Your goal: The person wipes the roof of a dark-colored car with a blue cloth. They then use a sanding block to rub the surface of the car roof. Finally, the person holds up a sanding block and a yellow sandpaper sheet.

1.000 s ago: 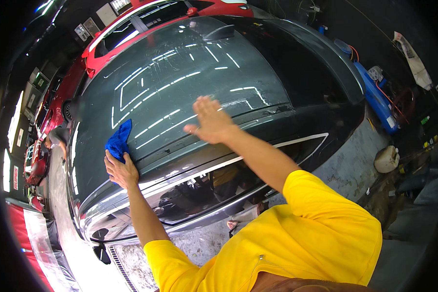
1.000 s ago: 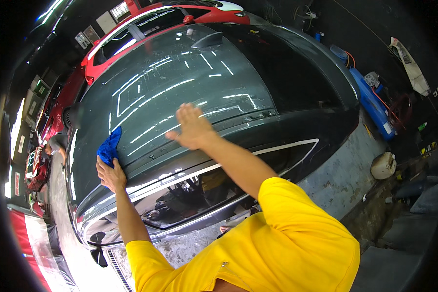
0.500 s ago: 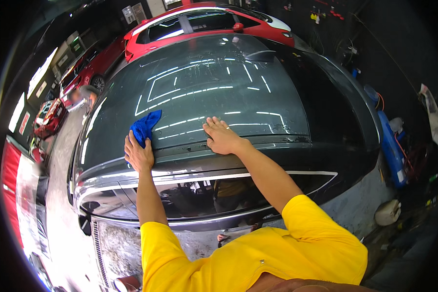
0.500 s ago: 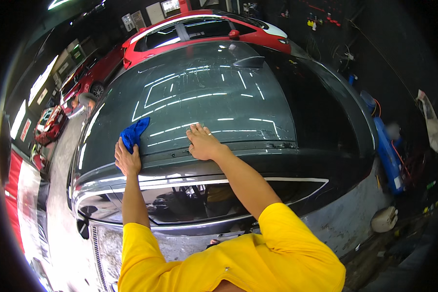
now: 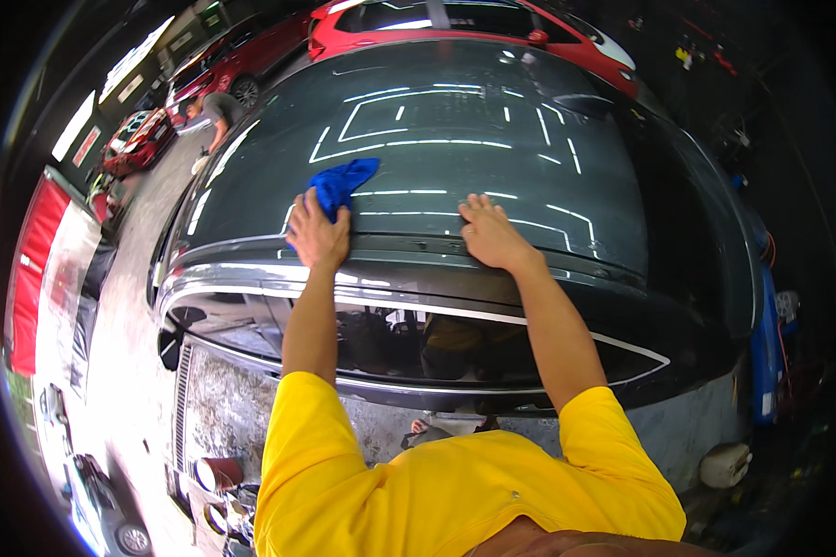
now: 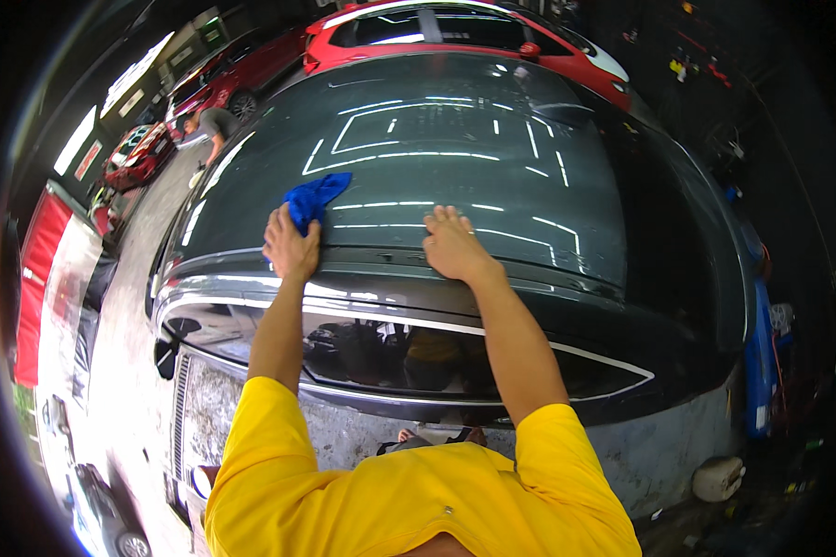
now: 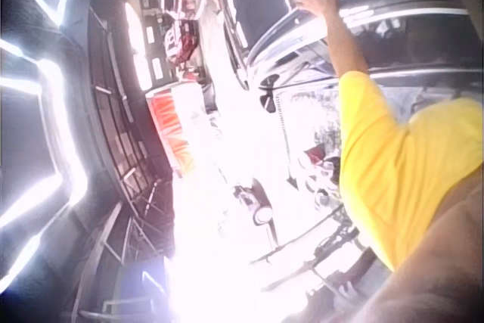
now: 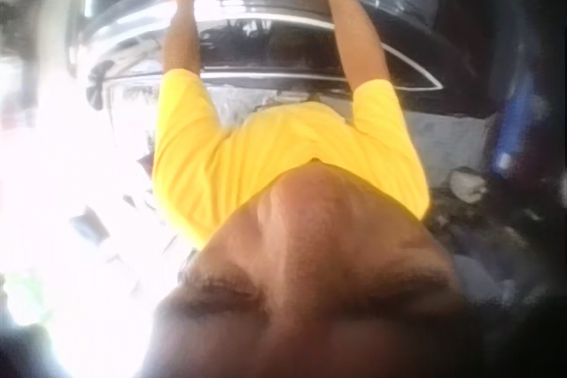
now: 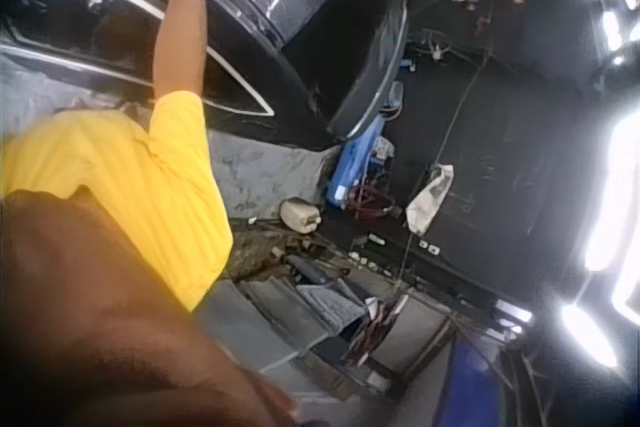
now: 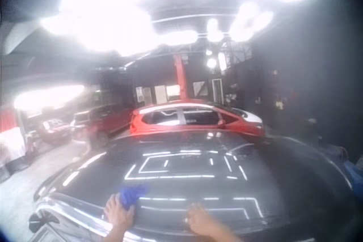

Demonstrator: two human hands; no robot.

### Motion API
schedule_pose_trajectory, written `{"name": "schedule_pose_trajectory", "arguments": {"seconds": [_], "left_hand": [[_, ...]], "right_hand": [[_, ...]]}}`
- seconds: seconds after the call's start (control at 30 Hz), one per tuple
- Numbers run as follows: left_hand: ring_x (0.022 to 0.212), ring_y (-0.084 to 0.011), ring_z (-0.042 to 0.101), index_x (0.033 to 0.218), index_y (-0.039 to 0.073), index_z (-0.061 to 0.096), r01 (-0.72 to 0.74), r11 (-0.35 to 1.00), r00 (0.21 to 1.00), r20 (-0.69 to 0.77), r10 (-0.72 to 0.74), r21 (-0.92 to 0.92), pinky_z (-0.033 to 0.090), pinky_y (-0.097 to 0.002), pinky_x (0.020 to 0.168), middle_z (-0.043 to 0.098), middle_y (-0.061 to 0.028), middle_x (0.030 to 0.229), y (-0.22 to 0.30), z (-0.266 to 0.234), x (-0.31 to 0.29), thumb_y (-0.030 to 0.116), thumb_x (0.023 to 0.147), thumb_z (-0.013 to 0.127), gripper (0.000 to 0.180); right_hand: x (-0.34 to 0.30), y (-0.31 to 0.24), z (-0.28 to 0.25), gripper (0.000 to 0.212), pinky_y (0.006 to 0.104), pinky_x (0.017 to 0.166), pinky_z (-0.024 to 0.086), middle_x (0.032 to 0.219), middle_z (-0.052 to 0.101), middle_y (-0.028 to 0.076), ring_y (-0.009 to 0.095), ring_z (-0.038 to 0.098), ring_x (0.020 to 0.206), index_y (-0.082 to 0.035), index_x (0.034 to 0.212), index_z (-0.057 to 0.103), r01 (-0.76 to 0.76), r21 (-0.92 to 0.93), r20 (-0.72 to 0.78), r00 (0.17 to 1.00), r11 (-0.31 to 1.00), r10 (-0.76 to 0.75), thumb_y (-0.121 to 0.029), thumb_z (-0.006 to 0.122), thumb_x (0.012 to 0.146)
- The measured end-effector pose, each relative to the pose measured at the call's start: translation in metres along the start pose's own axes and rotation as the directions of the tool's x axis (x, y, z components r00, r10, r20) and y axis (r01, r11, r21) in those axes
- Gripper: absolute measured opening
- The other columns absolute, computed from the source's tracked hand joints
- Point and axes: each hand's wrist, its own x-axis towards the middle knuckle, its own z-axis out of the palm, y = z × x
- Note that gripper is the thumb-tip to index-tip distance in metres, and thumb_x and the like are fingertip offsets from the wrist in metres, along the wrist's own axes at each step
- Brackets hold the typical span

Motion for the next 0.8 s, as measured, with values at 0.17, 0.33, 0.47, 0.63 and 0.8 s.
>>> {"name": "schedule_pose_trajectory", "arguments": {"seconds": [0.17,0.33,0.47,0.63,0.8], "left_hand": [[0.146,-0.0368,0.038,0.150,0.015,0.045,-0.027,0.998,0.998,0.054,0.030,-0.056,0.031,-0.0615,0.114,0.045,-0.0140,0.154,0.006,-0.010,-0.001,0.058,0.084,0.074,0.084],[0.126,-0.0378,0.059,0.136,0.014,0.054,0.058,0.973,0.986,0.166,-0.020,-0.222,0.048,-0.0538,0.102,0.060,-0.0143,0.134,-0.022,-0.026,0.038,0.042,0.077,0.083,0.071],[0.116,-0.0377,0.066,0.128,0.013,0.060,0.143,0.938,0.985,0.141,-0.103,-0.316,0.054,-0.0491,0.096,0.066,-0.0146,0.126,-0.066,-0.032,0.072,0.033,0.074,0.085,0.063],[0.114,-0.0363,0.067,0.124,0.015,0.063,0.161,0.952,0.987,0.044,-0.155,-0.259,0.055,-0.0480,0.095,0.068,-0.0137,0.122,-0.130,-0.060,0.108,0.034,0.073,0.084,0.058],[0.136,-0.0416,0.051,0.145,0.017,0.052,0.201,0.960,0.974,0.144,-0.174,-0.196,0.043,-0.0641,0.106,0.056,-0.0161,0.144,-0.176,-0.040,0.108,0.044,0.076,0.084,0.081]], "right_hand": [[0.003,0.009,-0.007,0.054,0.0481,0.130,0.018,0.169,0.029,0.023,0.039,0.021,0.159,-0.001,0.155,0.046,-0.039,0.034,0.017,0.999,0.999,0.038,-0.020,0.040,0.105],[0.004,0.008,-0.006,0.053,0.0443,0.130,0.019,0.169,0.032,0.018,0.034,0.023,0.159,-0.005,0.154,0.049,-0.067,0.084,-0.005,0.998,0.994,0.068,-0.018,0.035,0.105],[0.005,0.006,-0.002,0.052,0.0446,0.130,0.019,0.169,0.033,0.016,0.034,0.023,0.159,-0.007,0.154,0.051,-0.080,0.024,-0.034,0.996,0.996,0.081,-0.017,0.035,0.105],[0.002,0.004,0.000,0.051,0.0424,0.130,0.020,0.169,0.034,0.016,0.033,0.024,0.159,-0.009,0.153,0.052,-0.100,0.055,-0.039,0.994,0.993,0.102,-0.015,0.037,0.104],[0.006,0.005,-0.001,0.050,0.0394,0.129,0.023,0.168,0.037,0.015,0.033,0.025,0.159,-0.008,0.151,0.054,-0.114,0.083,-0.044,0.992,0.990,0.118,-0.013,0.039,0.104]]}}
